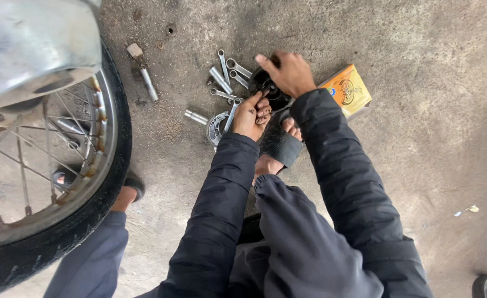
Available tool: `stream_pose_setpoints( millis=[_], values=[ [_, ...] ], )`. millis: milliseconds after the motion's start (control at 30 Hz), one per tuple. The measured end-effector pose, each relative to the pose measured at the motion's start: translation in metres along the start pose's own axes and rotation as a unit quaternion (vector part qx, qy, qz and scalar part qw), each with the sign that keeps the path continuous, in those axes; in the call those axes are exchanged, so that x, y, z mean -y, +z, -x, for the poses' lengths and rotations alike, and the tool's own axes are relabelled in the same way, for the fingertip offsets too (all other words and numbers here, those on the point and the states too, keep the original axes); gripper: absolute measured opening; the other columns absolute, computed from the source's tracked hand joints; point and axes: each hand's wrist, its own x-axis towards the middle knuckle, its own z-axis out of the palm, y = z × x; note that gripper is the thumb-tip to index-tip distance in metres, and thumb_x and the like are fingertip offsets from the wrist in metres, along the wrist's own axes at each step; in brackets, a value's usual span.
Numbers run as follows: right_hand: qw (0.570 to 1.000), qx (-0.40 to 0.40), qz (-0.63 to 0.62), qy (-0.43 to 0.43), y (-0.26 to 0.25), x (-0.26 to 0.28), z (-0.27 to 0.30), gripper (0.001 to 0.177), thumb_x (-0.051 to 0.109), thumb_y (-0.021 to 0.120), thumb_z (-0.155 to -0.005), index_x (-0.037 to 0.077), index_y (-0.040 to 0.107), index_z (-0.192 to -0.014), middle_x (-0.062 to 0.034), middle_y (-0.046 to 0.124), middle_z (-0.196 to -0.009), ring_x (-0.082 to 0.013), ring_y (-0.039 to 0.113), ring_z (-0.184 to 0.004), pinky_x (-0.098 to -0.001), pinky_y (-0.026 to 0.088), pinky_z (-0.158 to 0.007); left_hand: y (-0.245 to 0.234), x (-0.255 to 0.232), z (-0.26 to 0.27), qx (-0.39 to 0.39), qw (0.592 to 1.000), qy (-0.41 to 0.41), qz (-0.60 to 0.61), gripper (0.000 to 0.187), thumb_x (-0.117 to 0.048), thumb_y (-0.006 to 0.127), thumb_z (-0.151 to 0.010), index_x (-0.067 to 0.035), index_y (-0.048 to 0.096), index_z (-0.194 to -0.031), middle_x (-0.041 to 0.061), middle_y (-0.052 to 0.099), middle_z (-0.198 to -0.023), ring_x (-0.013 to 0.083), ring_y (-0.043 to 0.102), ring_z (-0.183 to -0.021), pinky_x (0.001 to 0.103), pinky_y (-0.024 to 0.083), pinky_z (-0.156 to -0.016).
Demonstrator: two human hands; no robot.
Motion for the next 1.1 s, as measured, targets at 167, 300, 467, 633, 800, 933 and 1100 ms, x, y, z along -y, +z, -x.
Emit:
stream_pose_setpoints(
  millis=[167,300,467,633,800,933,1100],
  values=[
    [0.987,-0.011,0.144,-0.069,0.004,0.009,0.008,0.064,0.063,0.062,-0.099,0.002,0.074,-0.116,-0.0225,0.076,-0.1,-0.0439,0.073,-0.098,-0.0574,0.058,-0.087,0.0,0.001,0.02,-0.009,0.998,-0.019,-0.054,0.03,-0.019,0.049,-0.105,-0.011,0.051,-0.076,-0.011,0.021,-0.059,0.0017,0.026,-0.046,0.014,0.01,-0.037],
    [0.981,-0.073,0.131,-0.125,0.012,-0.026,0.01,0.067,0.06,0.078,-0.094,-0.004,0.076,-0.111,-0.0217,0.075,-0.084,-0.0437,0.073,-0.083,-0.0571,0.062,-0.075,-0.015,0.018,0.005,-0.007,0.997,-0.02,-0.079,0.023,-0.018,0.053,-0.106,-0.009,0.06,-0.086,-0.011,0.023,-0.061,0.0012,0.028,-0.043,0.016,0.012,-0.035],
    [0.979,-0.093,0.112,-0.145,0.027,-0.053,-0.003,0.068,0.066,0.084,-0.086,0.001,0.077,-0.104,-0.0189,0.076,-0.086,-0.0425,0.074,-0.081,-0.0586,0.062,-0.071,0.008,0.011,0.036,-0.025,0.994,0.009,-0.109,0.032,-0.017,0.059,-0.103,-0.014,0.049,-0.073,-0.009,0.021,-0.057,0.0035,0.029,-0.039,0.017,0.015,-0.031],
    [0.983,-0.077,0.101,-0.133,0.022,-0.054,-0.002,0.067,0.071,0.078,-0.091,0.005,0.078,-0.101,-0.0146,0.076,-0.083,-0.0374,0.074,-0.078,-0.0526,0.063,-0.07,-0.005,0.026,0.034,-0.072,0.976,0.079,-0.191,0.021,-0.02,0.063,-0.102,-0.006,0.063,-0.087,-0.007,0.026,-0.055,0.0033,0.034,-0.036,0.017,0.021,-0.031],
    [0.963,-0.136,0.17,-0.161,0.05,-0.094,-0.013,0.083,0.087,0.066,-0.091,0.01,0.053,-0.063,-0.011,0.042,-0.046,-0.0396,0.045,-0.047,-0.0483,0.042,-0.049,-0.056,0.044,0.026,-0.028,0.934,0.195,-0.298,0.02,-0.02,0.053,-0.104,-0.008,0.058,-0.089,-0.004,0.029,-0.058,0.0073,0.028,-0.041,0.026,0.021,-0.037],
    [0.964,-0.125,0.171,-0.163,0.044,-0.089,-0.012,0.084,0.087,0.066,-0.092,0.009,0.055,-0.062,-0.0169,0.049,-0.05,-0.047,0.056,-0.055,-0.052,0.043,-0.05,-0.073,0.011,0.027,0.022,0.908,0.172,-0.381,0.02,-0.017,0.049,-0.106,-0.011,0.056,-0.089,-0.006,0.019,-0.067,0.003,0.025,-0.05,0.023,0.021,-0.04],
    [0.973,-0.099,0.13,-0.162,0.042,-0.08,-0.006,0.077,0.08,0.068,-0.092,0.01,0.052,-0.065,-0.0193,0.053,-0.052,-0.0503,0.058,-0.061,-0.0536,0.041,-0.053,-0.05,-0.057,0.027,0.024,0.728,0.052,-0.683,0.023,-0.023,0.051,-0.1,-0.013,0.057,-0.079,-0.001,0.041,-0.066,0.0128,0.039,-0.062,0.036,0.033,-0.058]
  ],
)
